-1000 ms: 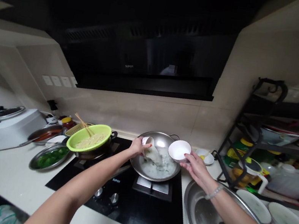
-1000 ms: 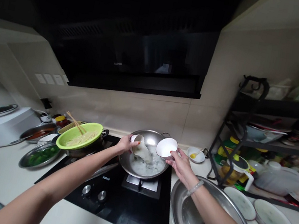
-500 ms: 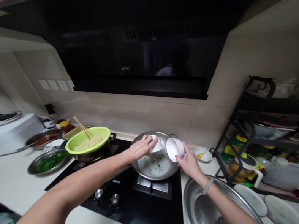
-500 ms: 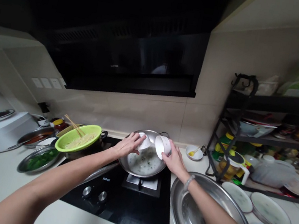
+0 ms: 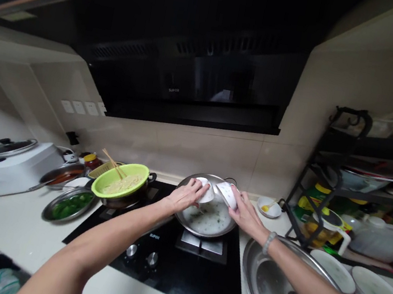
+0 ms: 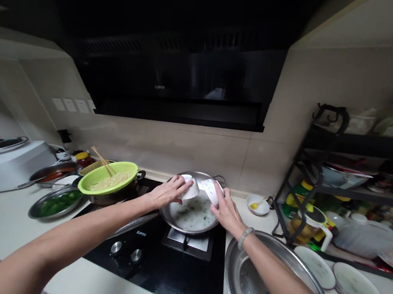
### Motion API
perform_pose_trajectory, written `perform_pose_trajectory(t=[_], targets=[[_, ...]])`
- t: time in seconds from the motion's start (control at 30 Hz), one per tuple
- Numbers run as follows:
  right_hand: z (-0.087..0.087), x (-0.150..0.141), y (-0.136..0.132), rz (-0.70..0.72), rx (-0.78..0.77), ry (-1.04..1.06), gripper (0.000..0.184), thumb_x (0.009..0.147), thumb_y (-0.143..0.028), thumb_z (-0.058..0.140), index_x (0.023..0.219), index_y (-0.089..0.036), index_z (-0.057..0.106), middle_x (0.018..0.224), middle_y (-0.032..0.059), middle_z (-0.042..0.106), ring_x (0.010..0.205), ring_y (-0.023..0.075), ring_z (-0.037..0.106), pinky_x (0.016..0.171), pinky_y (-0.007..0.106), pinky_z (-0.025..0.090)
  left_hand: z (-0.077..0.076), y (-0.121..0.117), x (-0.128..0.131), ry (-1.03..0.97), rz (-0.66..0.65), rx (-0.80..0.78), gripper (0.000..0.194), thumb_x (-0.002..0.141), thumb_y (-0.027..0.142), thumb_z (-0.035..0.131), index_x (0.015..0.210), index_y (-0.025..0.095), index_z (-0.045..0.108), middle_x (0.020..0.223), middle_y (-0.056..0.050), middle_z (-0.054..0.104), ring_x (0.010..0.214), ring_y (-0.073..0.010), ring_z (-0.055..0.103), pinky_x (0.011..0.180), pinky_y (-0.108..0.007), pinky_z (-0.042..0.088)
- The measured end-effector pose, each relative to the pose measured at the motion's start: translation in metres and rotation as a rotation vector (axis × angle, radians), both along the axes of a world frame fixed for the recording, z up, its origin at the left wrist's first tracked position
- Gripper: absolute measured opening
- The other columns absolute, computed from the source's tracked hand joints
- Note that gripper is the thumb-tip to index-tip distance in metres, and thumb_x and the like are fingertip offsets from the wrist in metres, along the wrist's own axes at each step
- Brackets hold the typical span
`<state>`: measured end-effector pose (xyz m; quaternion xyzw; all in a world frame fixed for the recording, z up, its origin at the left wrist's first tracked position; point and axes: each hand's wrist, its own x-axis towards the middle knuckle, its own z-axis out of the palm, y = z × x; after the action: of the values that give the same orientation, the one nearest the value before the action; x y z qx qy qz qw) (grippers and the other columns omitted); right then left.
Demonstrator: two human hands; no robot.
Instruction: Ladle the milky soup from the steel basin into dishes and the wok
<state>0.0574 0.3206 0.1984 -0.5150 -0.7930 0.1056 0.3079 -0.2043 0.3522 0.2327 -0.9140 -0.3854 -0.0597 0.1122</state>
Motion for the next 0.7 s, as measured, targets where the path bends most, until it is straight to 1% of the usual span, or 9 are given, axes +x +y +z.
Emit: perform_pose_trajectory(t=[0.1, 0.3, 0.47, 0.53, 0.6, 0.63, 0.7], targets=[[-0.003, 0.000, 0.001, 0.006, 0.014, -0.016, 0.067, 0.085, -0.029, 0.043, 0.148, -0.021, 0.023, 0.110, 0.0106, 0.043, 0.070, 0.0161, 0.055, 0.077, 0.035, 0.048, -0.003, -0.001, -0.002, 0.016, -0.003, 0.025, 0.084, 0.078, 0.030, 0.067, 0.145, 0.023, 0.018, 0.128, -0.017, 0.043, 0.121, -0.0337, 0.037, 0.084, -0.042, 0.051], [-0.007, 0.000, 0.001, -0.002, 0.007, -0.011, 0.067, 0.084, -0.030, 0.044, 0.148, -0.022, 0.023, 0.113, 0.0108, 0.043, 0.074, 0.0166, 0.057, 0.079, 0.034, 0.048, -0.008, -0.004, -0.004, -0.085, 0.010, -0.047, 0.079, 0.078, 0.030, 0.066, 0.144, 0.023, 0.024, 0.129, -0.017, 0.043, 0.124, -0.0335, 0.036, 0.093, -0.046, 0.046], [-0.004, -0.003, 0.000, -0.006, -0.022, -0.026, 0.067, 0.084, -0.029, 0.044, 0.148, -0.021, 0.025, 0.115, 0.0116, 0.043, 0.072, 0.0161, 0.056, 0.080, 0.036, 0.048, -0.009, -0.006, -0.004, -0.140, 0.011, -0.098, 0.078, 0.077, 0.029, 0.067, 0.144, 0.026, 0.026, 0.131, -0.015, 0.042, 0.125, -0.0328, 0.033, 0.097, -0.045, 0.042], [-0.001, -0.004, -0.001, -0.006, -0.037, 0.003, 0.067, 0.083, -0.029, 0.046, 0.147, -0.020, 0.028, 0.116, 0.0121, 0.044, 0.071, 0.0164, 0.056, 0.081, 0.038, 0.048, -0.009, -0.006, -0.005, -0.153, 0.005, -0.104, 0.079, 0.076, 0.028, 0.069, 0.144, 0.026, 0.028, 0.131, -0.015, 0.042, 0.126, -0.0333, 0.032, 0.097, -0.045, 0.041], [0.001, -0.006, -0.001, -0.009, -0.068, 0.117, 0.068, 0.079, -0.028, 0.052, 0.144, -0.020, 0.035, 0.115, 0.0115, 0.047, 0.072, 0.0167, 0.056, 0.083, 0.039, 0.047, -0.008, -0.007, -0.005, -0.199, 0.002, -0.124, 0.080, 0.074, 0.026, 0.071, 0.143, 0.027, 0.031, 0.130, -0.015, 0.043, 0.125, -0.0331, 0.033, 0.097, -0.045, 0.040], [0.002, -0.007, -0.001, -0.029, -0.111, 0.246, 0.068, 0.075, -0.026, 0.056, 0.141, -0.021, 0.040, 0.114, 0.0103, 0.049, 0.072, 0.0165, 0.056, 0.085, 0.039, 0.047, -0.008, -0.007, -0.005, -0.242, 0.008, -0.141, 0.079, 0.073, 0.027, 0.072, 0.142, 0.027, 0.033, 0.129, -0.014, 0.044, 0.124, -0.0329, 0.035, 0.097, -0.045, 0.040], [0.003, -0.011, 0.001, -0.112, -0.245, 0.592, 0.067, 0.067, -0.021, 0.065, 0.132, -0.024, 0.050, 0.109, 0.0071, 0.053, 0.073, 0.0156, 0.057, 0.084, 0.037, 0.048, -0.008, -0.007, -0.005, -0.386, 0.061, -0.180, 0.077, 0.070, 0.029, 0.075, 0.138, 0.026, 0.039, 0.125, -0.013, 0.048, 0.119, -0.0318, 0.042, 0.097, -0.046, 0.041]])
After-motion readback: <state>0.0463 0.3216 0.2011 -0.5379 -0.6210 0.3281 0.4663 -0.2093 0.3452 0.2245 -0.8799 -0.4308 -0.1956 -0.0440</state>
